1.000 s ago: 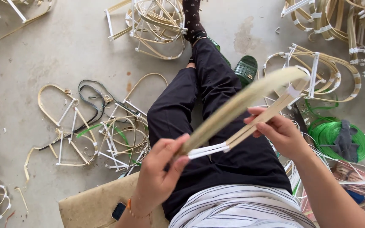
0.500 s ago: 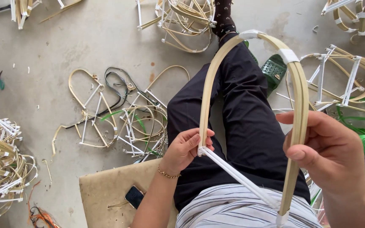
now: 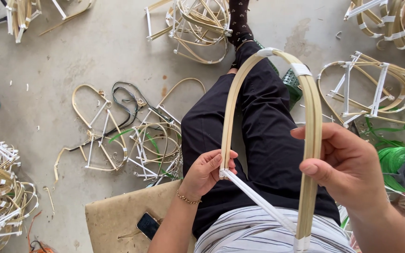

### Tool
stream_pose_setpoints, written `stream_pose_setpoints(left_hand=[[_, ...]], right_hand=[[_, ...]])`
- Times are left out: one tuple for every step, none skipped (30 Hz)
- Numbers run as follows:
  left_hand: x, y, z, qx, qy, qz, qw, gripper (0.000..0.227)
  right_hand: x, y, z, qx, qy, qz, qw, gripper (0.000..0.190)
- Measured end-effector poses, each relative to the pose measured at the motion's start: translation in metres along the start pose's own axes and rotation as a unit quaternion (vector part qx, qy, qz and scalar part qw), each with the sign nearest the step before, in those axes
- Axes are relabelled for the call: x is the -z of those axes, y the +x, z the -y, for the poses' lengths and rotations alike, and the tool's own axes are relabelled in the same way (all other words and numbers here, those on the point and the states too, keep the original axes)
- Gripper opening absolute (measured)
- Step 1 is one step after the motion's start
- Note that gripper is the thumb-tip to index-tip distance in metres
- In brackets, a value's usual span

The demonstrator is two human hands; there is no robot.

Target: Wrapping bamboo or wood furniture frames with white plastic strips using scissors and pliers.

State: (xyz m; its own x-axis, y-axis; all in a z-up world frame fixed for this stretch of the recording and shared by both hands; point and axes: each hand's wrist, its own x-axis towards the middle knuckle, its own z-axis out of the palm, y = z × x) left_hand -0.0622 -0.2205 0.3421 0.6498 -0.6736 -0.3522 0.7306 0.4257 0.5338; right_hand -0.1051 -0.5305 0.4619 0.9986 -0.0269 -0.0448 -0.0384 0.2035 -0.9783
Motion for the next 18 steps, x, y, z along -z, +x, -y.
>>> stream_pose_setpoints(left_hand=[[-0.002,0.001,0.000,-0.002,0.011,-0.017,1.000,0.035],[-0.005,0.002,0.000,-0.003,0.023,-0.033,0.999,0.036],[-0.011,0.004,-0.002,0.003,0.023,-0.027,0.999,0.036],[-0.018,0.007,-0.002,-0.020,0.087,-0.070,0.993,0.036],[-0.025,0.015,0.001,-0.033,0.151,-0.100,0.983,0.038],[-0.022,0.024,0.004,-0.018,0.150,-0.080,0.985,0.038],[-0.022,0.034,0.010,-0.025,0.229,-0.139,0.963,0.034],[-0.022,0.045,0.017,-0.034,0.308,-0.193,0.931,0.032],[-0.013,0.052,0.030,-0.014,0.311,-0.170,0.935,0.032],[-0.004,0.059,0.041,0.012,0.248,-0.167,0.954,0.028],[0.009,0.065,0.045,0.032,0.183,-0.173,0.967,0.025],[0.009,0.068,0.048,0.045,0.185,-0.159,0.969,0.025],[0.009,0.070,0.050,0.116,0.187,-0.179,0.959,0.024],[0.010,0.071,0.051,0.186,0.189,-0.199,0.943,0.022],[0.010,0.070,0.055,0.190,0.190,-0.196,0.943,0.022],[0.011,0.070,0.058,0.197,0.170,-0.183,0.948,0.024],[0.011,0.066,0.062,0.200,0.148,-0.175,0.953,0.026],[0.009,0.071,0.067,0.202,0.146,-0.178,0.952,0.026]], right_hand=[[0.000,0.000,-0.002,-0.022,-0.014,-0.003,1.000,0.049],[0.001,0.000,-0.003,-0.043,-0.028,-0.007,0.999,0.048],[-0.005,0.003,-0.010,-0.043,-0.031,-0.015,0.998,0.048],[-0.009,0.006,-0.017,-0.041,0.007,0.019,0.999,0.046],[-0.010,0.003,-0.022,-0.039,0.039,0.038,0.998,0.044],[-0.016,0.005,-0.030,-0.039,0.030,0.014,0.999,0.044],[-0.018,0.003,-0.038,-0.057,0.079,0.052,0.994,0.047],[-0.018,0.002,-0.046,-0.073,0.129,0.089,0.985,0.052],[-0.001,-0.001,-0.061,-0.074,0.125,0.058,0.988,0.052],[0.015,-0.004,-0.075,-0.051,0.033,0.051,0.997,0.045],[0.027,0.001,-0.089,-0.030,-0.061,0.054,0.996,0.041],[0.058,-0.004,-0.118,-0.033,-0.065,0.036,0.997,0.041],[0.089,-0.006,-0.148,-0.027,-0.185,-0.066,0.980,0.033],[0.119,-0.009,-0.177,-0.022,-0.301,-0.166,0.939,0.026],[0.168,-0.022,-0.210,-0.024,-0.301,-0.170,0.938,0.026],[0.215,-0.044,-0.241,-0.080,-0.327,-0.271,0.902,0.025],[0.258,-0.072,-0.270,-0.135,-0.347,-0.362,0.855,0.025],[0.295,-0.094,-0.285,-0.138,-0.348,-0.359,0.855,0.025]])
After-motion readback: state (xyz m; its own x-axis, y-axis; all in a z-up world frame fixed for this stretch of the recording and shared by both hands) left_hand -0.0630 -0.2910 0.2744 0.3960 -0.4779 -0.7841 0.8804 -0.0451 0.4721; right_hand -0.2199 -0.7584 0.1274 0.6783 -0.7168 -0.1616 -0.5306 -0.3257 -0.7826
